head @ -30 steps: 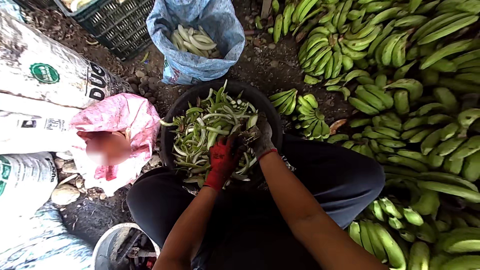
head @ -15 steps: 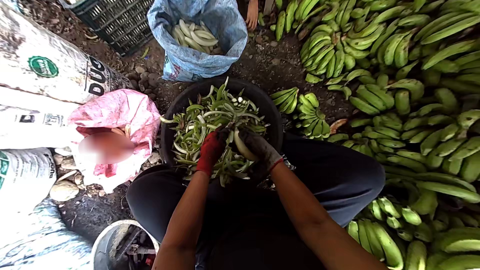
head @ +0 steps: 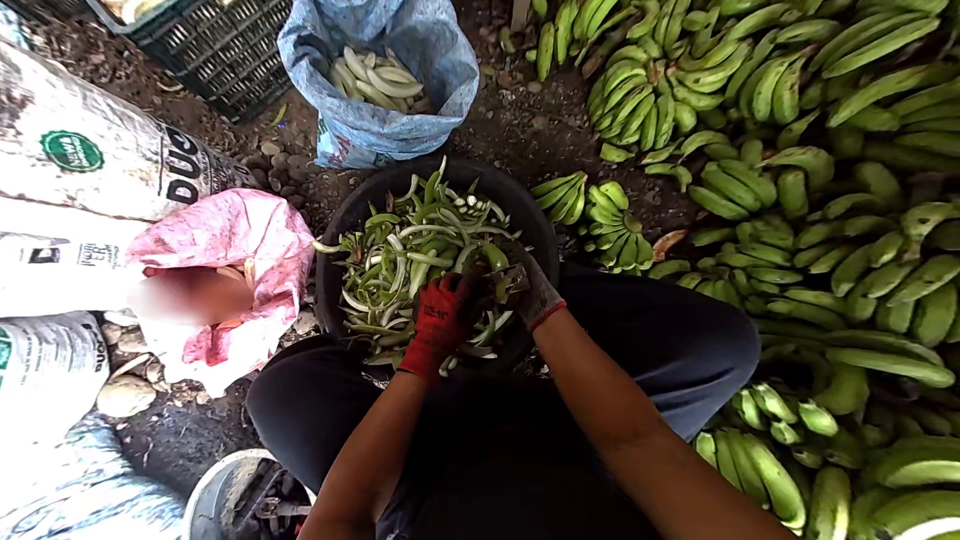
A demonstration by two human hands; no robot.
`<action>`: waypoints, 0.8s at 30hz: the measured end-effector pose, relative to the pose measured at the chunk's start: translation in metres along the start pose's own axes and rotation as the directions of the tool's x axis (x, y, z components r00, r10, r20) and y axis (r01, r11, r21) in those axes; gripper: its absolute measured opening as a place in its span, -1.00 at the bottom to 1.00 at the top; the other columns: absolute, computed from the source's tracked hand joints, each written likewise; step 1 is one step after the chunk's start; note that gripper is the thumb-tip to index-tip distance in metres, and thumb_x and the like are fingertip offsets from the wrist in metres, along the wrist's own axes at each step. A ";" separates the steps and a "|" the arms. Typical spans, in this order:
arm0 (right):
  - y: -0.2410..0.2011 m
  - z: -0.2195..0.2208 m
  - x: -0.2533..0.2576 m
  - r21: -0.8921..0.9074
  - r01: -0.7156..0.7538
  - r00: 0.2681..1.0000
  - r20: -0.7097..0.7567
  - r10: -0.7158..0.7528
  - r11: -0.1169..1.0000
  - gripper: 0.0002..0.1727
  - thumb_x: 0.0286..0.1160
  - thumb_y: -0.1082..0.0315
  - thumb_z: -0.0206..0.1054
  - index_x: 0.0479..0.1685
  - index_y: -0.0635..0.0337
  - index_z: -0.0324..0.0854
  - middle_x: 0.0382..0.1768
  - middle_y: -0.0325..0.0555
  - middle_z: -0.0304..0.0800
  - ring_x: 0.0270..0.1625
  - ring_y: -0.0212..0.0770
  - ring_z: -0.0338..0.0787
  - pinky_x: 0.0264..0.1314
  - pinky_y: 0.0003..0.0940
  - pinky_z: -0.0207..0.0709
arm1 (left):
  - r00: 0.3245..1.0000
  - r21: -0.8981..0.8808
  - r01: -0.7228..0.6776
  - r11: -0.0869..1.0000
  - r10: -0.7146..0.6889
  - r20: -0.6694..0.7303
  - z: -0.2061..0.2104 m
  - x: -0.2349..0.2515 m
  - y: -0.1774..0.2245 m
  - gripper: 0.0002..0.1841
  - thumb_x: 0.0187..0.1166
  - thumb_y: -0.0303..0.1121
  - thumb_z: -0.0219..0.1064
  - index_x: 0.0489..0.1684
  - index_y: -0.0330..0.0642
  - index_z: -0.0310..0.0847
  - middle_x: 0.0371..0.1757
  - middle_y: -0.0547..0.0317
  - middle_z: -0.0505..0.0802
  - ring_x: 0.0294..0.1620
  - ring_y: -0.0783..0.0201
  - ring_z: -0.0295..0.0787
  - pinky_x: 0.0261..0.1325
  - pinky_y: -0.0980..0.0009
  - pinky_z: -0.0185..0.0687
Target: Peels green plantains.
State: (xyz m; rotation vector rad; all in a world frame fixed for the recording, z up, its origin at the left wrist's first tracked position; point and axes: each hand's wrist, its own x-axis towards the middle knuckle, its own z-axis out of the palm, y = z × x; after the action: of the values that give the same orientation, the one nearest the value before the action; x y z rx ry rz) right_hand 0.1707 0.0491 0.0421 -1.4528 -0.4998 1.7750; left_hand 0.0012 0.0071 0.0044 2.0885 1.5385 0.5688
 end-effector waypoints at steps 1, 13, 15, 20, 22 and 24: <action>0.004 0.000 0.003 -0.042 0.003 1.000 -0.006 -0.003 0.999 -0.53 0.74 -0.16 0.04 0.08 0.01 0.62 -0.36 -0.22 0.70 -0.41 -0.35 0.69 -0.42 -0.39 0.62 | 0.999 -0.017 0.033 0.999 -0.033 0.004 0.001 0.002 -0.001 -0.47 0.60 -0.03 0.33 0.56 0.08 0.59 0.29 -0.21 0.77 0.22 -0.30 0.71 0.17 -0.30 0.53; 0.034 0.010 -0.005 -0.584 0.306 0.951 0.160 -0.263 0.752 -0.42 0.87 -0.09 -0.16 0.68 -0.04 0.39 0.36 -0.05 0.69 0.24 -0.21 0.72 0.30 -0.10 0.63 | 0.924 -0.293 0.381 0.877 -0.370 0.093 -0.014 0.011 -0.011 -0.47 0.86 0.06 -0.09 0.66 0.12 0.47 0.34 -0.19 0.74 0.17 -0.21 0.76 0.15 -0.30 0.61; 0.033 0.006 -0.007 -0.652 0.333 0.943 0.213 -0.257 0.681 -0.46 0.87 0.03 -0.12 0.60 0.07 0.47 0.31 0.04 0.72 0.21 -0.15 0.74 0.31 -0.07 0.62 | 0.906 -0.341 0.420 0.841 -0.410 0.105 -0.011 0.010 -0.014 -0.46 0.88 0.06 -0.12 0.68 0.06 0.44 0.37 -0.22 0.73 0.32 -0.23 0.70 0.31 -0.30 0.54; 0.029 -0.009 0.010 -0.159 0.034 0.997 0.070 -0.023 0.987 -0.51 0.72 -0.14 0.12 0.39 -0.07 0.58 -0.19 -0.10 0.82 -0.33 -0.23 0.78 -0.34 -0.31 0.70 | 0.933 -0.389 0.352 0.851 -0.350 0.080 -0.006 0.008 -0.016 -0.42 0.86 0.13 -0.14 0.64 0.05 0.47 0.39 -0.08 0.75 0.33 -0.07 0.72 0.36 -0.22 0.57; 0.020 -0.018 0.013 -0.014 0.017 0.996 0.092 -0.015 1.000 -0.51 0.68 -0.24 0.12 0.25 -0.11 0.61 -0.28 -0.22 0.76 -0.37 -0.33 0.73 -0.37 -0.37 0.67 | 0.971 -0.368 0.237 0.899 -0.211 0.110 -0.001 0.005 -0.014 -0.40 0.83 0.17 -0.13 0.62 0.06 0.50 0.36 -0.04 0.77 0.27 -0.02 0.76 0.29 -0.19 0.63; 0.011 -0.024 0.014 0.081 0.017 0.991 0.128 -0.027 0.997 -0.52 0.68 -0.22 0.11 0.13 -0.05 0.64 -0.31 -0.25 0.76 -0.39 -0.36 0.73 -0.38 -0.39 0.68 | 0.988 -0.333 0.098 0.938 -0.052 0.144 -0.002 0.000 -0.008 -0.40 0.80 0.13 -0.09 0.60 0.01 0.53 0.26 -0.07 0.80 0.19 -0.04 0.78 0.23 -0.17 0.66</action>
State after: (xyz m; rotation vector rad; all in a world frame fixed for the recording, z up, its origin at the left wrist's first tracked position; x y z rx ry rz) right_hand 0.1893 0.0489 0.0183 -1.2793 -0.5032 1.8578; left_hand -0.0062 0.0093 0.0006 1.7615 1.3318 0.6054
